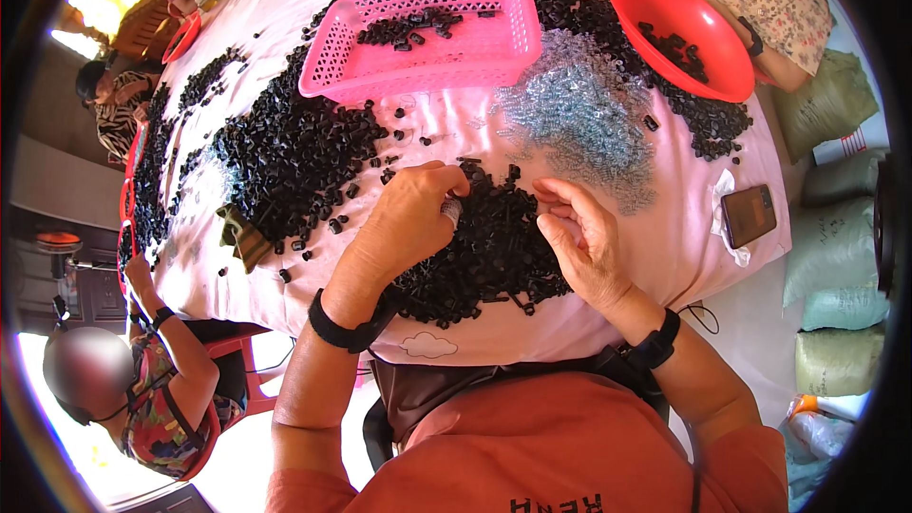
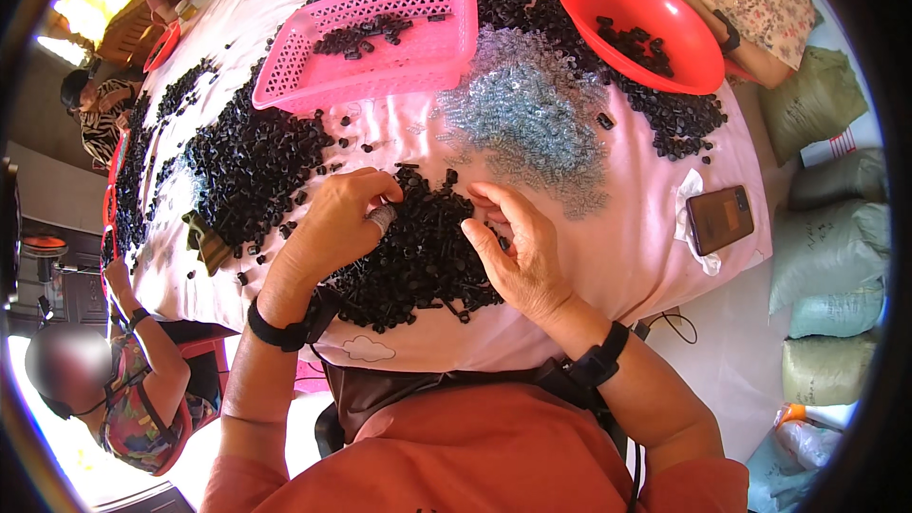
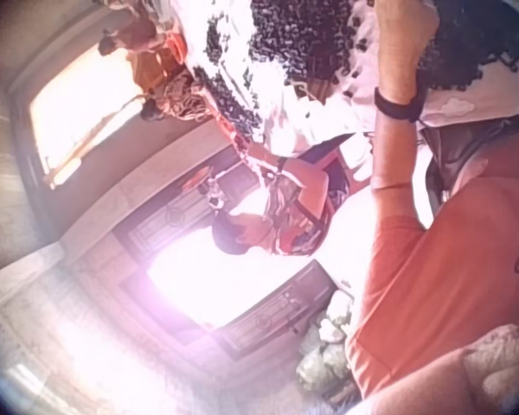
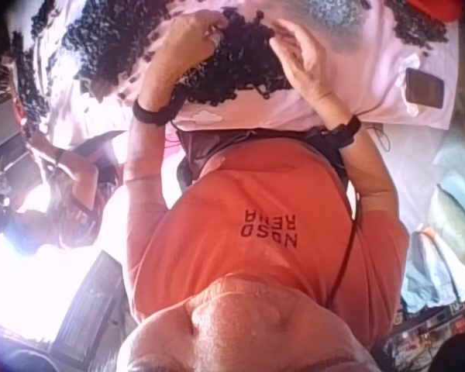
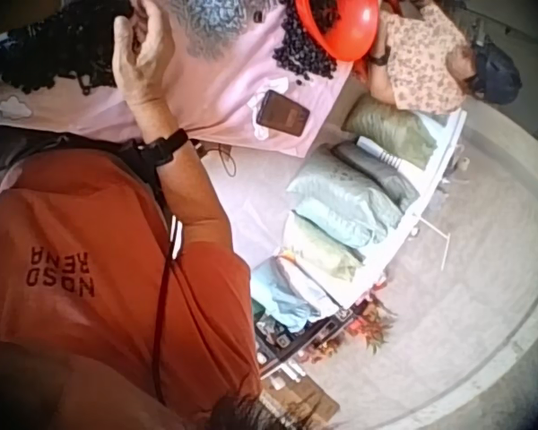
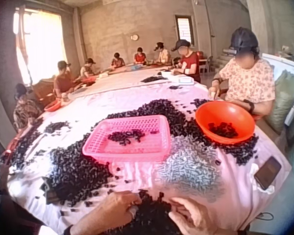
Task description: Sort small black plastic components on a table into groups or containers.
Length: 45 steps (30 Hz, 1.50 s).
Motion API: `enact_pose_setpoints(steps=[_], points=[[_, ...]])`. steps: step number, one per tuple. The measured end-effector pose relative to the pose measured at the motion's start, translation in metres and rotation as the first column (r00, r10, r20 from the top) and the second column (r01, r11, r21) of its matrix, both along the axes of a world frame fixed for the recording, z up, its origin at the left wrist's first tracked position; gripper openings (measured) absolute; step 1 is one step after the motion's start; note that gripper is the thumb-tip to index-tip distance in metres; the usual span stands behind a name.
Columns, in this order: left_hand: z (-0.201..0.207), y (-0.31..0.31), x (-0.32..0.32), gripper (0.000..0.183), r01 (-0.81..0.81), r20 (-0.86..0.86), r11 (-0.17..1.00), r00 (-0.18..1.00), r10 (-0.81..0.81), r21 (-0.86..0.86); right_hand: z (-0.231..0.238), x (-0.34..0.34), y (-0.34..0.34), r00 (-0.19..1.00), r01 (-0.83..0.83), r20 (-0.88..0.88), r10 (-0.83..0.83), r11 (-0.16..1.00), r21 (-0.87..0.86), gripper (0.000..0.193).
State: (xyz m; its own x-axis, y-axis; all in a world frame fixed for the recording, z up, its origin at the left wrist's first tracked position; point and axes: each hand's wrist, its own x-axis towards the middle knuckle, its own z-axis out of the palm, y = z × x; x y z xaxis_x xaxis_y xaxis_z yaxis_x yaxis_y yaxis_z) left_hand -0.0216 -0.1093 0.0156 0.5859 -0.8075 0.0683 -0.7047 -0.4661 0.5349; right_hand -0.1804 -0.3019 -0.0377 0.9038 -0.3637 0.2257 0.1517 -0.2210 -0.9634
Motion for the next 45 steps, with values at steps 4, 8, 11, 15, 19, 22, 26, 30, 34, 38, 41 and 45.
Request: enact_pose_setpoints(steps=[4,8,11,15,19,22,26,30,34,38,41,45], points=[[0.002,0.003,0.002,0.020,-0.023,-0.048,1.000,0.999,0.023,-0.007,0.003,0.000,0.000,1.000,-0.003,-0.006,0.003,0.999,-0.037,0.042],[0.005,0.012,0.014,0.020,-0.090,-0.120,0.995,0.989,0.085,-0.035,0.003,-0.001,0.001,1.000,-0.006,-0.019,0.006,1.000,0.009,0.042],[0.014,0.019,0.032,0.019,-0.174,-0.011,0.979,0.985,0.174,-0.110,0.001,-0.001,0.001,1.000,-0.003,-0.031,0.004,1.000,0.023,0.042],[0.011,0.020,0.038,0.020,-0.187,0.167,0.957,0.960,0.226,-0.221,0.003,-0.001,0.001,1.000,-0.005,-0.020,0.006,1.000,0.021,0.041],[0.002,0.005,0.023,0.020,0.025,0.095,0.986,0.995,-0.009,-0.165,0.001,-0.002,-0.001,0.999,-0.001,-0.054,0.001,1.000,-0.004,0.040],[-0.003,0.008,0.019,0.021,0.033,0.169,0.993,0.986,-0.013,-0.116,0.005,0.000,0.001,1.000,-0.003,-0.020,0.003,1.000,-0.024,0.041],[0.007,0.016,0.021,0.025,0.029,0.003,0.990,1.000,-0.030,0.137,0.005,-0.001,0.001,1.000,0.008,-0.029,-0.008,1.000,-0.014,0.041],[0.013,0.011,0.020,0.027,0.006,-0.020,0.994,1.000,-0.004,0.108,0.003,-0.001,0.000,1.000,-0.001,-0.024,0.001,1.000,0.010,0.041],[0.008,-0.010,0.019,0.032,0.129,0.080,0.985,0.989,-0.121,-0.114,0.004,-0.001,0.001,1.000,-0.014,-0.017,0.015,0.999,0.036,0.041],[0.000,-0.022,0.018,0.043,0.282,0.171,0.954,0.950,-0.262,-0.104,0.002,-0.001,0.001,0.999,-0.007,-0.036,0.007,1.000,0.017,0.041],[0.001,-0.025,0.020,0.046,0.288,0.159,0.956,0.948,-0.276,-0.058,0.001,-0.001,0.001,1.000,-0.009,-0.015,0.009,1.000,0.021,0.041],[0.006,-0.026,0.021,0.043,0.253,0.115,0.967,0.961,-0.250,-0.012,0.001,-0.002,0.001,1.000,-0.008,-0.015,0.008,0.999,0.052,0.040]])
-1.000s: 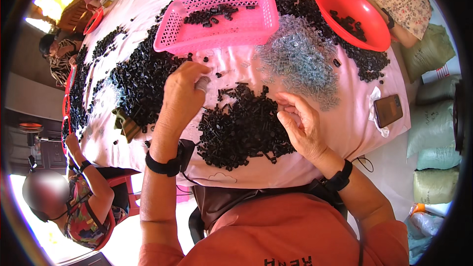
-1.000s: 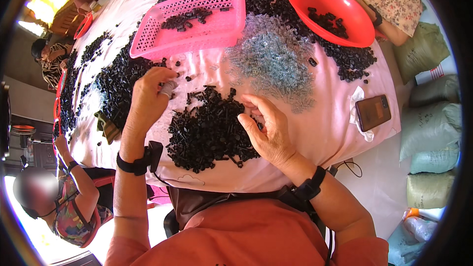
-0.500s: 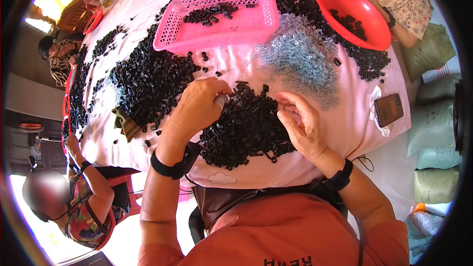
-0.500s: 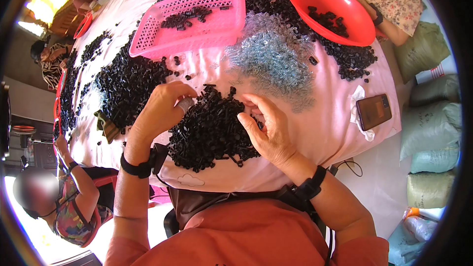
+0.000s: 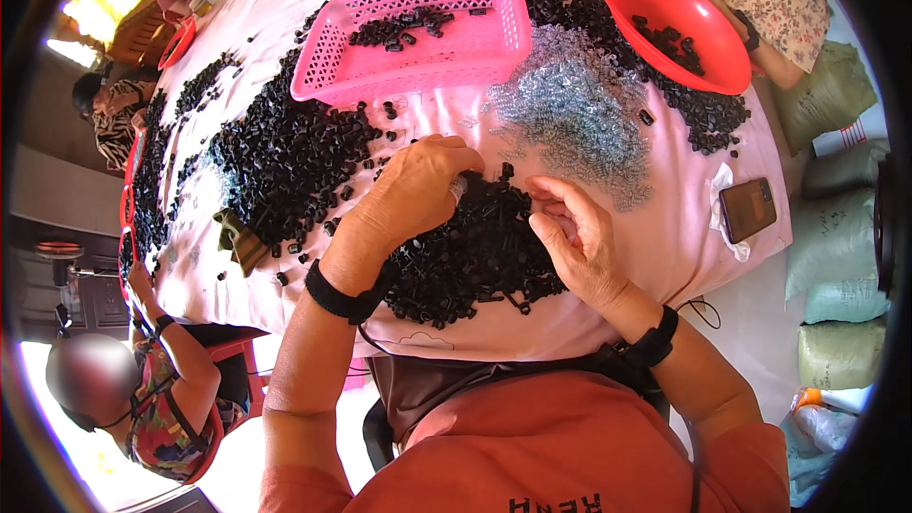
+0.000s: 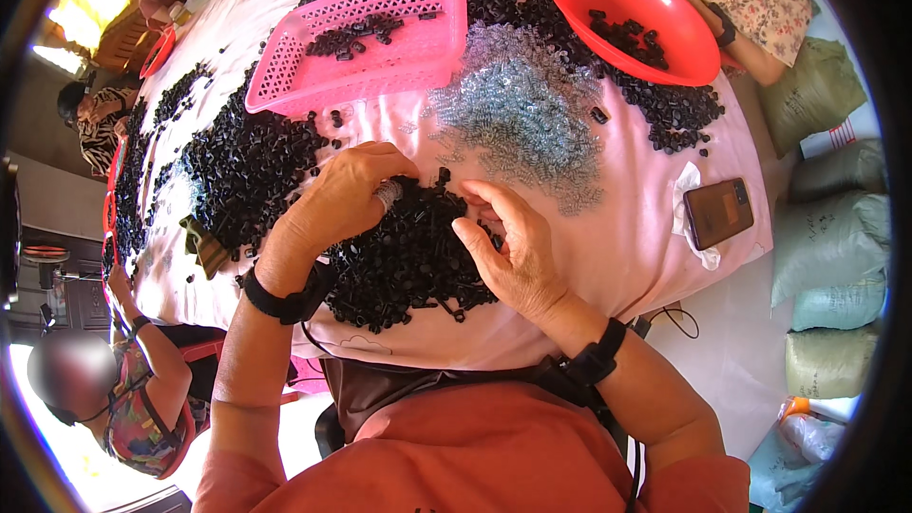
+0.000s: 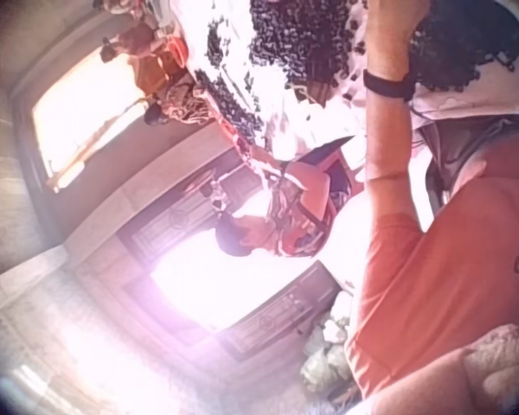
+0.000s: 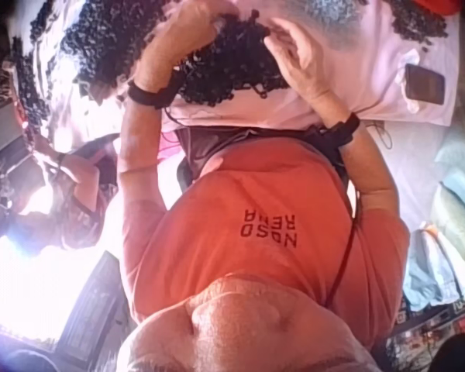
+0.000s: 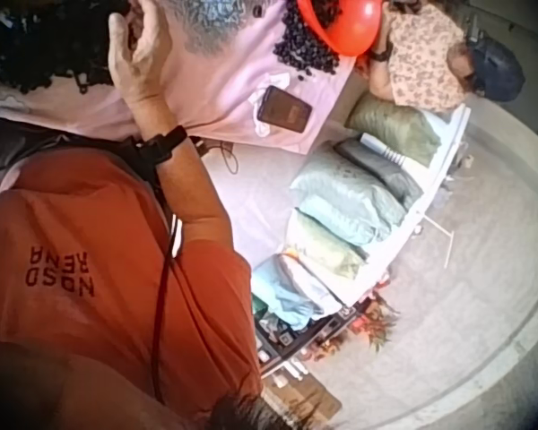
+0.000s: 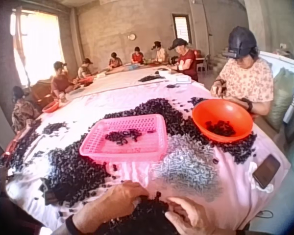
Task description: Sort small black plastic components on a table into groups or containers.
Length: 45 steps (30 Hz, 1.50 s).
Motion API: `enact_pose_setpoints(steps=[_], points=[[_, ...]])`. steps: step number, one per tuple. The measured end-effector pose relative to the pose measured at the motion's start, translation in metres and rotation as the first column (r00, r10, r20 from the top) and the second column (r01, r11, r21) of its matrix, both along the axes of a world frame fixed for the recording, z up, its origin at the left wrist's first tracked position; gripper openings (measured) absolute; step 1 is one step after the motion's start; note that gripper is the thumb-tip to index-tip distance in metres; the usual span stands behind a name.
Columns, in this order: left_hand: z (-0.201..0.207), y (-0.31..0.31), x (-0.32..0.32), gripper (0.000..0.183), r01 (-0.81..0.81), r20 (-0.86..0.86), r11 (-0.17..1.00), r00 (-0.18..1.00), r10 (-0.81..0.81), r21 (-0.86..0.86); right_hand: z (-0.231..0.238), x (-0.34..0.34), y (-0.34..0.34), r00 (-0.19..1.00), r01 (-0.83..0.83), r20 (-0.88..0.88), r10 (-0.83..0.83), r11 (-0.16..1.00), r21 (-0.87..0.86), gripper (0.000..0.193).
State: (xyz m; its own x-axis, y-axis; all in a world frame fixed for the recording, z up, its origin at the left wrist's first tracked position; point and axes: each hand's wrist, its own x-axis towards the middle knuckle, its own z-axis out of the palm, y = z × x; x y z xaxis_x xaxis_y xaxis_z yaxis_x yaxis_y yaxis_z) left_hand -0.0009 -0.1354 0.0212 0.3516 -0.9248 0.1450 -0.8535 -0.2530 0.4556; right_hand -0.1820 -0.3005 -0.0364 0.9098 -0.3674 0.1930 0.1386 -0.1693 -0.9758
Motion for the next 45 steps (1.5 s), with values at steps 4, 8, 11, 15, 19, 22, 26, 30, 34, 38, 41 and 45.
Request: enact_pose_setpoints(steps=[4,8,11,15,19,22,26,30,34,38,41,45], points=[[-0.005,0.001,0.000,0.035,-0.068,-0.015,0.998,0.998,0.068,-0.013,0.001,0.001,0.000,1.000,0.003,-0.015,-0.003,1.000,-0.019,0.041],[-0.009,0.003,0.005,0.025,-0.089,-0.048,0.996,0.995,0.087,-0.026,0.000,0.001,0.001,1.000,0.010,-0.012,-0.010,1.000,-0.002,0.041],[-0.004,0.006,0.007,0.021,-0.177,-0.257,0.983,0.953,0.158,-0.053,-0.002,0.001,0.000,1.000,0.009,-0.006,-0.009,1.000,0.014,0.041],[-0.004,0.013,0.012,0.022,-0.244,-0.488,0.969,0.842,0.230,0.035,-0.001,0.001,0.000,1.000,0.005,-0.001,-0.005,1.000,-0.001,0.041],[-0.006,0.017,0.017,0.025,-0.279,-0.630,0.959,0.736,0.248,0.051,-0.004,0.001,-0.001,1.000,0.010,0.006,-0.010,1.000,-0.023,0.040],[-0.008,0.023,0.024,0.025,-0.319,-0.559,0.945,0.772,0.303,0.072,-0.004,0.001,-0.002,1.000,0.008,0.007,-0.008,0.999,-0.031,0.040],[-0.009,0.035,0.035,0.028,-0.380,-0.076,0.915,0.925,0.373,-0.135,-0.002,0.001,-0.001,1.000,0.009,0.006,-0.009,0.999,-0.041,0.040],[-0.010,0.031,0.028,0.025,-0.321,0.042,0.920,0.940,0.338,-0.225,0.000,0.001,-0.001,1.000,0.013,0.003,-0.013,1.000,-0.023,0.041],[-0.008,0.017,0.009,0.026,-0.200,-0.075,0.977,0.978,0.194,-0.079,-0.002,0.001,-0.002,1.000,0.005,-0.010,-0.006,1.000,-0.011,0.041],[-0.009,0.019,0.011,0.027,-0.113,-0.038,0.992,0.993,0.111,-0.052,0.000,0.001,0.000,1.000,0.006,0.001,-0.006,1.000,0.006,0.042],[-0.010,0.027,0.019,0.029,-0.110,0.008,0.992,0.994,0.110,-0.065,0.000,0.001,0.000,1.000,0.009,0.001,-0.009,1.000,0.001,0.042],[-0.012,0.039,0.034,0.028,-0.224,0.214,0.974,0.951,0.224,-0.023,0.001,0.001,-0.001,1.000,0.016,-0.007,-0.016,1.000,-0.026,0.041]])
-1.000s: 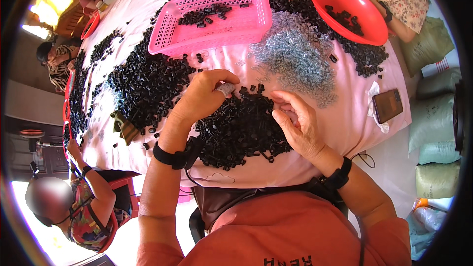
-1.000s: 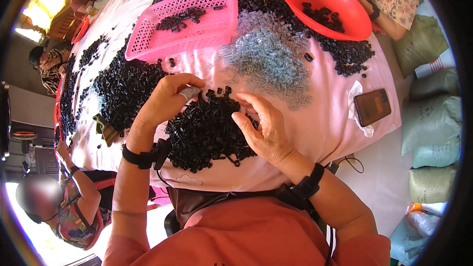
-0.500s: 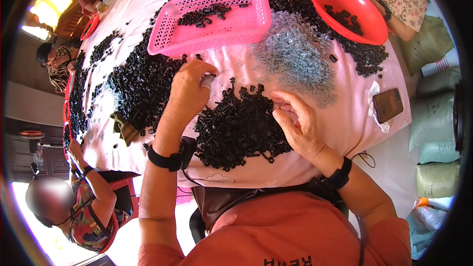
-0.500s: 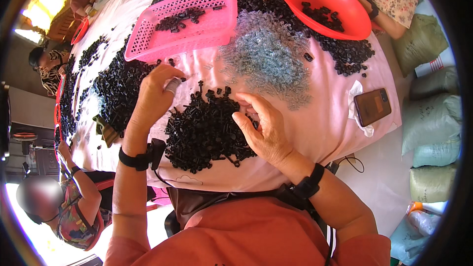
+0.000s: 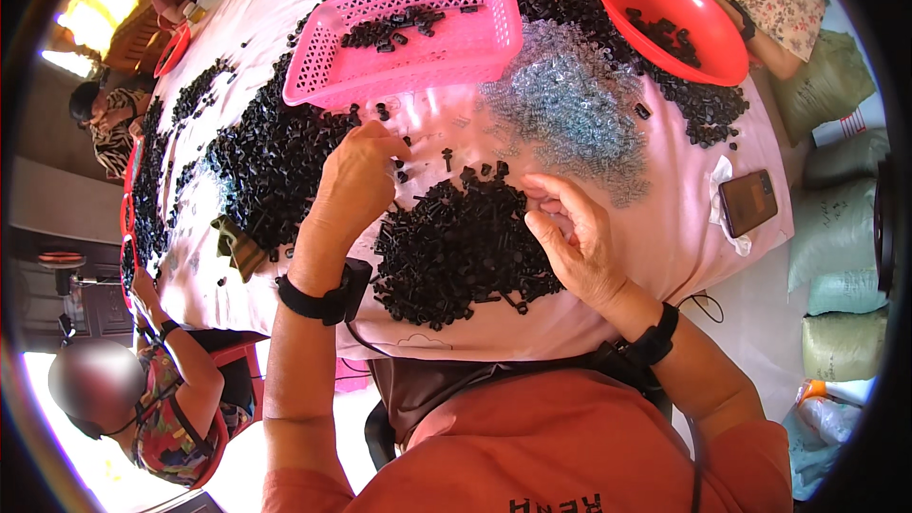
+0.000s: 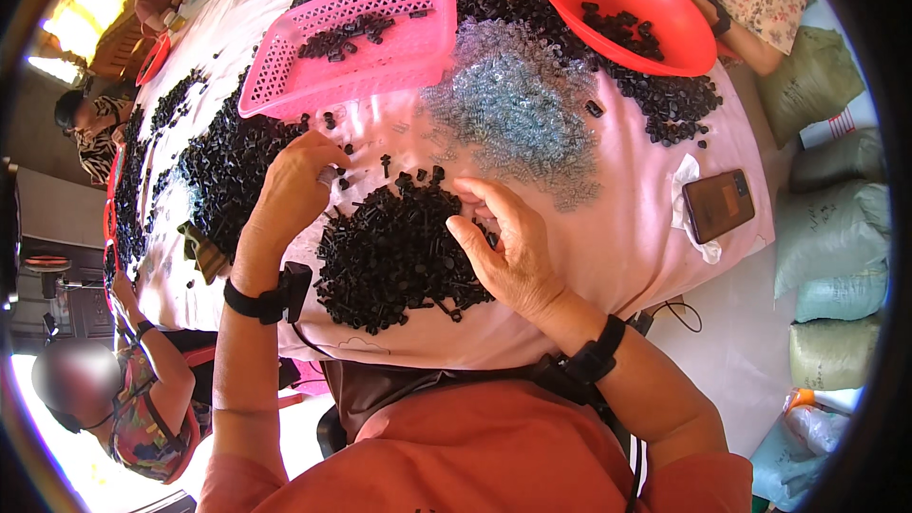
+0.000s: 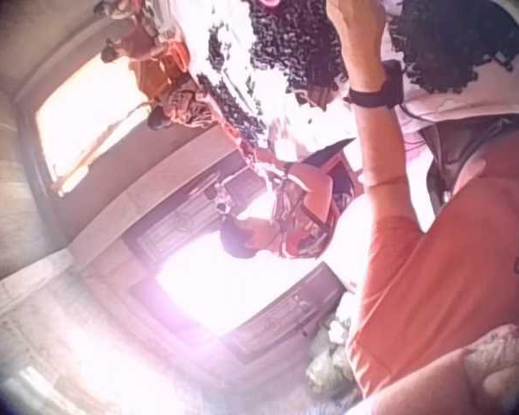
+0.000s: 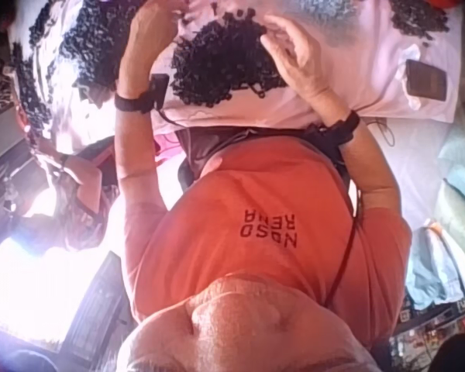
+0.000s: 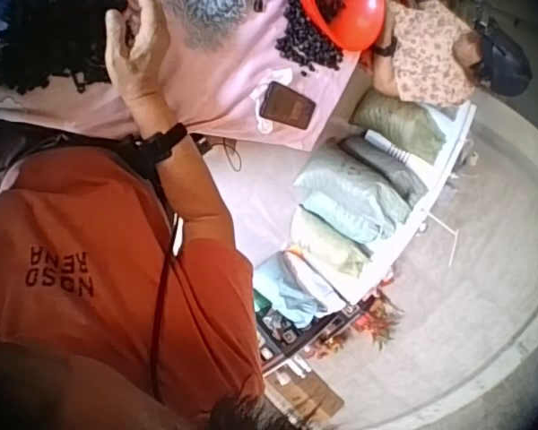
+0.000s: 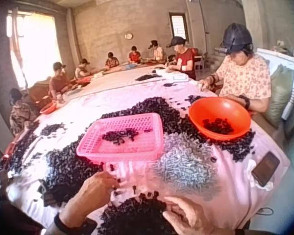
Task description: Sort small black plastic components on a table into groups or containers.
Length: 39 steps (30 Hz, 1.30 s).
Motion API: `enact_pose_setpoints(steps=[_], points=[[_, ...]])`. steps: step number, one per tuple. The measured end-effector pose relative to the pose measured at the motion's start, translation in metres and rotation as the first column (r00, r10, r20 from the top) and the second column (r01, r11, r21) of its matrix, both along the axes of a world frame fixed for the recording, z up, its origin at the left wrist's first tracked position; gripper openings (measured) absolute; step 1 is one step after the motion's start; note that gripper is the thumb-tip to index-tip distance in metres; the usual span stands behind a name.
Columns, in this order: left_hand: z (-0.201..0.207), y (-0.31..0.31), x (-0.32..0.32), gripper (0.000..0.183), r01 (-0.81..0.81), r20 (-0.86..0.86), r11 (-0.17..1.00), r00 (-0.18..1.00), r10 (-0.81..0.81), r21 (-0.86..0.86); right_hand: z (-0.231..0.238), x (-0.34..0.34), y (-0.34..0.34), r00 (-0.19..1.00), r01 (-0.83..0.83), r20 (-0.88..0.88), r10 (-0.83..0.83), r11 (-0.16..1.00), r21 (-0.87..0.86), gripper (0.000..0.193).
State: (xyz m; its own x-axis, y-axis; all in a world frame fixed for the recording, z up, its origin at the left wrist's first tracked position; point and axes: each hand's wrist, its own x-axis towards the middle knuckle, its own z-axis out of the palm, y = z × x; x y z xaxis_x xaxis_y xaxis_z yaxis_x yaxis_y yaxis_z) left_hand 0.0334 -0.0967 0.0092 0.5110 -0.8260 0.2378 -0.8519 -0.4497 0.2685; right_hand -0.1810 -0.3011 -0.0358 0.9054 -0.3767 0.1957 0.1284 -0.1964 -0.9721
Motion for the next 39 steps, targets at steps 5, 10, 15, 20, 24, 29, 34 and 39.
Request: enact_pose_setpoints(steps=[5,10,15,20,24,29,34,39], points=[[0.007,-0.003,-0.007,0.022,0.020,-0.234,0.996,0.971,-0.040,-0.085,-0.002,0.000,0.000,1.000,0.000,0.000,0.000,1.000,0.000,0.040],[-0.001,0.001,-0.003,0.021,-0.110,-0.080,0.993,0.990,0.112,0.037,0.001,0.000,0.000,1.000,0.004,0.017,-0.003,0.999,-0.050,0.039],[0.002,-0.022,-0.012,0.028,0.064,-0.204,0.981,0.974,-0.102,-0.183,0.000,0.000,0.000,1.000,0.000,0.009,0.000,1.000,0.000,0.039],[0.009,-0.027,-0.023,0.025,0.173,-0.154,0.982,0.971,-0.183,-0.074,0.001,0.000,0.001,1.000,-0.006,0.003,0.006,0.999,0.034,0.039],[0.018,-0.028,-0.028,0.025,0.034,-0.349,0.999,0.937,-0.025,0.018,0.000,-0.001,0.000,1.000,-0.012,0.003,0.012,0.999,0.041,0.039],[0.009,-0.037,-0.031,0.022,0.172,-0.272,0.980,0.942,-0.194,-0.101,0.000,0.000,0.001,1.000,-0.023,-0.003,0.023,0.997,0.078,0.040],[-0.001,-0.040,-0.029,0.023,0.144,-0.276,0.982,0.945,-0.173,-0.121,-0.002,-0.002,-0.001,0.997,-0.067,-0.026,0.068,0.997,0.048,0.043],[0.002,-0.026,-0.016,0.023,-0.033,-0.237,0.997,0.971,0.016,-0.069,0.001,-0.002,0.000,0.998,-0.065,-0.022,0.066,0.997,0.046,0.043]])
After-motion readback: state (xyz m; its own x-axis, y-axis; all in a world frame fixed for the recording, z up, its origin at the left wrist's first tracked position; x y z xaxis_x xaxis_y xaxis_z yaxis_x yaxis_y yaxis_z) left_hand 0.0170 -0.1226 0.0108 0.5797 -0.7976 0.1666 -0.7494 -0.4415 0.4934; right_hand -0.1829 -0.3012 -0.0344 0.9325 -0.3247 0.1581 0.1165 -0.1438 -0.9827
